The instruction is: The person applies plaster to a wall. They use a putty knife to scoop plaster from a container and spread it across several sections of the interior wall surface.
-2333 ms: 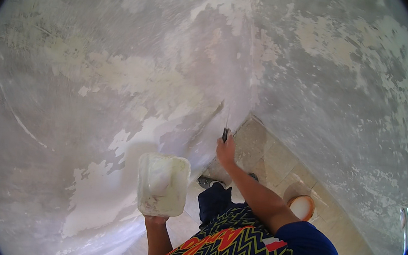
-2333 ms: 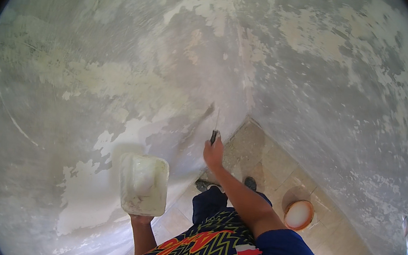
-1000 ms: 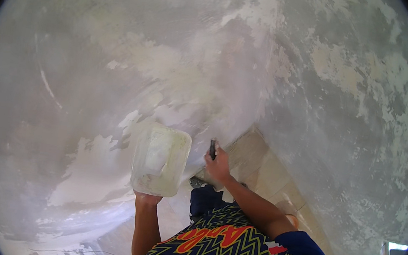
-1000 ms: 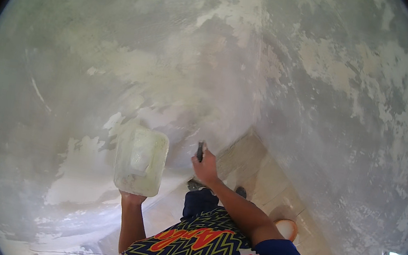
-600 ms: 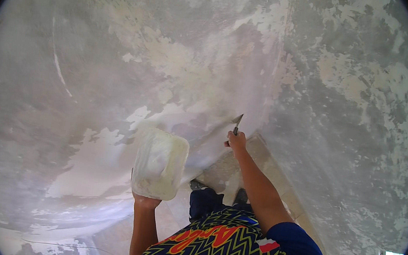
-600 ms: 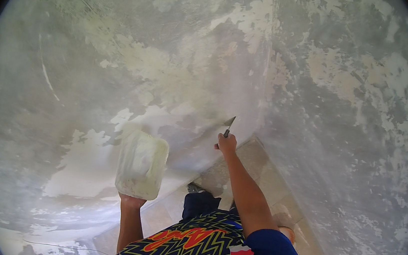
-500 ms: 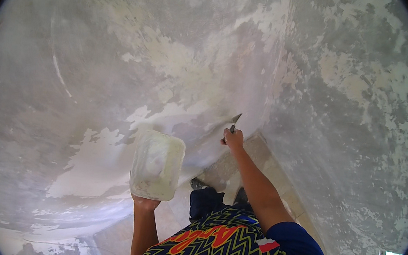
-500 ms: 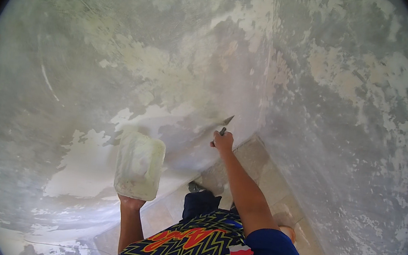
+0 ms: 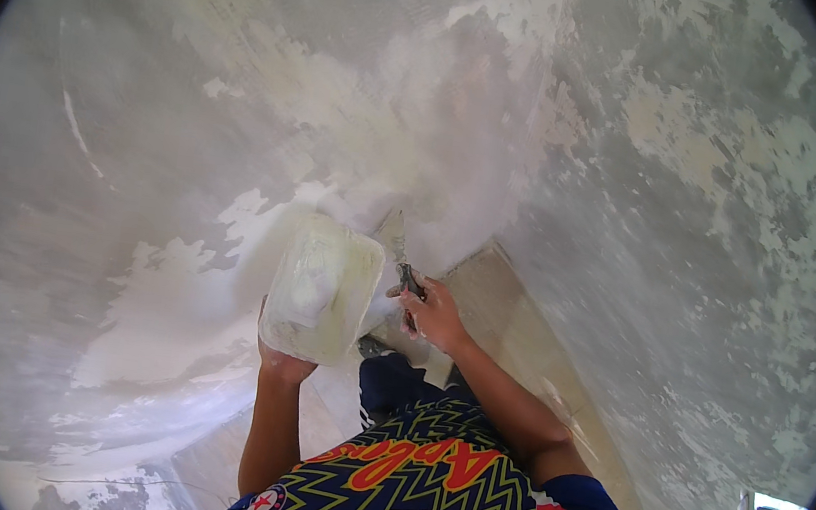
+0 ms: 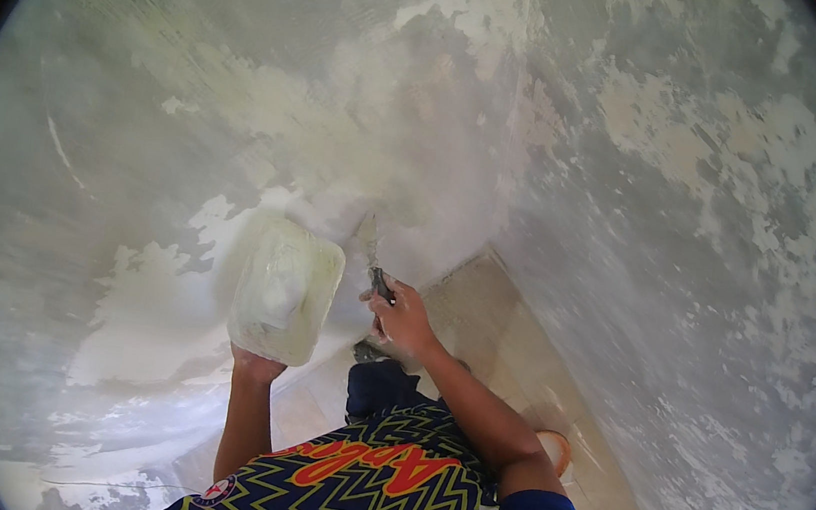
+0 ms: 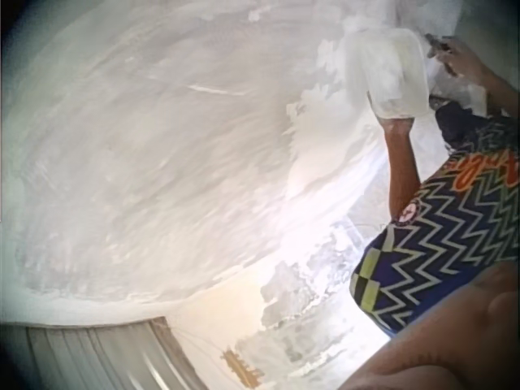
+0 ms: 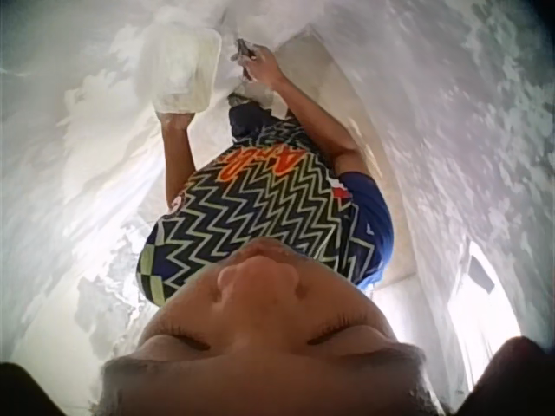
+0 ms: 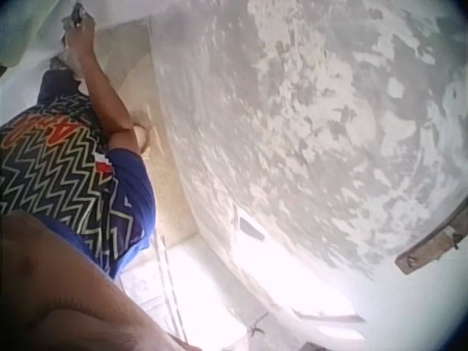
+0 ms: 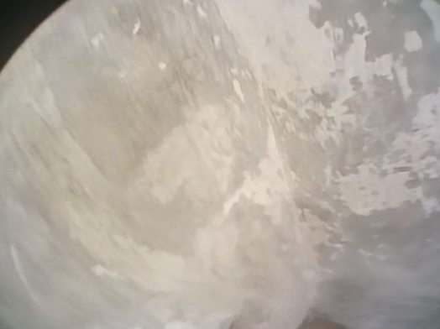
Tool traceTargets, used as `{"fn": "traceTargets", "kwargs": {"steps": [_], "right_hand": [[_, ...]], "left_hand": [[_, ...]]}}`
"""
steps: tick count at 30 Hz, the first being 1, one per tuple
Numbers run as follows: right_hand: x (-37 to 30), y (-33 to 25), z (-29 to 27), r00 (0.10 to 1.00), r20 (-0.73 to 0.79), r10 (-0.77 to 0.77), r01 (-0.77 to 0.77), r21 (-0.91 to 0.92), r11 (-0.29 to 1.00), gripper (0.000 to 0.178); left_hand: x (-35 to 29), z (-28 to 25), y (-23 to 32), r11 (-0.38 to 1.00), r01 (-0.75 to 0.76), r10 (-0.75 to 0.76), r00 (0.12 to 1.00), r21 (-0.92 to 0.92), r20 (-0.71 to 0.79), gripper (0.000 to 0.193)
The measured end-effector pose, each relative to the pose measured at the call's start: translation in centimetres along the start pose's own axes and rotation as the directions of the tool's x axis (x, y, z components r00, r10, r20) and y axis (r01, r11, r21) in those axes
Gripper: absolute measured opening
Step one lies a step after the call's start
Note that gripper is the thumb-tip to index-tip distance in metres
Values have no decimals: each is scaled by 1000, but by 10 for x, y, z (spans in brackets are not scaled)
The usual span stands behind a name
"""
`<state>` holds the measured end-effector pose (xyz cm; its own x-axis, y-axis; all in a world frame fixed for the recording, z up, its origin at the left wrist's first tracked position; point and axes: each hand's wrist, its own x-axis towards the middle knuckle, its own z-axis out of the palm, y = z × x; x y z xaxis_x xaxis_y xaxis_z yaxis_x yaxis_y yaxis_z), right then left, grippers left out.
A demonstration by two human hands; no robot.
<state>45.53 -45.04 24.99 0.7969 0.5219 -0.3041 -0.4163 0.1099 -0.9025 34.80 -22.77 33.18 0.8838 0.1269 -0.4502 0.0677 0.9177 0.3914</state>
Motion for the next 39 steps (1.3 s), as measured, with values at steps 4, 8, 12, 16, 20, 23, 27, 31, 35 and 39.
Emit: {"fn": "traceTargets", "kwargs": {"steps": [4,8,12,16,20,23,27,31,35,39], "right_hand": [[11,59,-28,983,-79,163,-139,253,957,20],[58,146,-74,867,-31,498,-363,646,672,16],[98,176,-86,807,-212,552,-333,608,721,10],[127,179,-107,820,-298,489,-364,389,847,13],[139,171,-140,810,-216,545,-459,343,819,22],[133,151,-119,824,-298,482,-418,255,872,16],[122,130,-117,865,-283,413,-346,258,902,14],[95,91,-104,878,-299,374,-341,160,926,18],[69,62,-127,959,-208,192,-106,364,925,18],[53,48,-148,884,-438,163,-11,329,944,17]], "left_hand": [[1,5,-7,1000,15,-15,1000,0,10,52],[-8,-16,-7,998,12,-13,1000,-65,-26,55],[-20,-40,-7,997,-18,17,1000,-72,-22,59],[-43,-52,2,997,-69,71,989,16,-127,57],[-52,-58,12,993,-117,116,984,1,-134,58],[-51,-70,12,995,-100,97,988,-16,-122,60],[-36,-54,9,999,-42,41,996,-17,-77,60],[-19,-44,5,999,49,-49,997,-11,-61,58],[-12,-25,-1,996,85,-87,995,-28,-40,59],[-8,-26,-4,996,87,-87,996,-29,0,59]]}}
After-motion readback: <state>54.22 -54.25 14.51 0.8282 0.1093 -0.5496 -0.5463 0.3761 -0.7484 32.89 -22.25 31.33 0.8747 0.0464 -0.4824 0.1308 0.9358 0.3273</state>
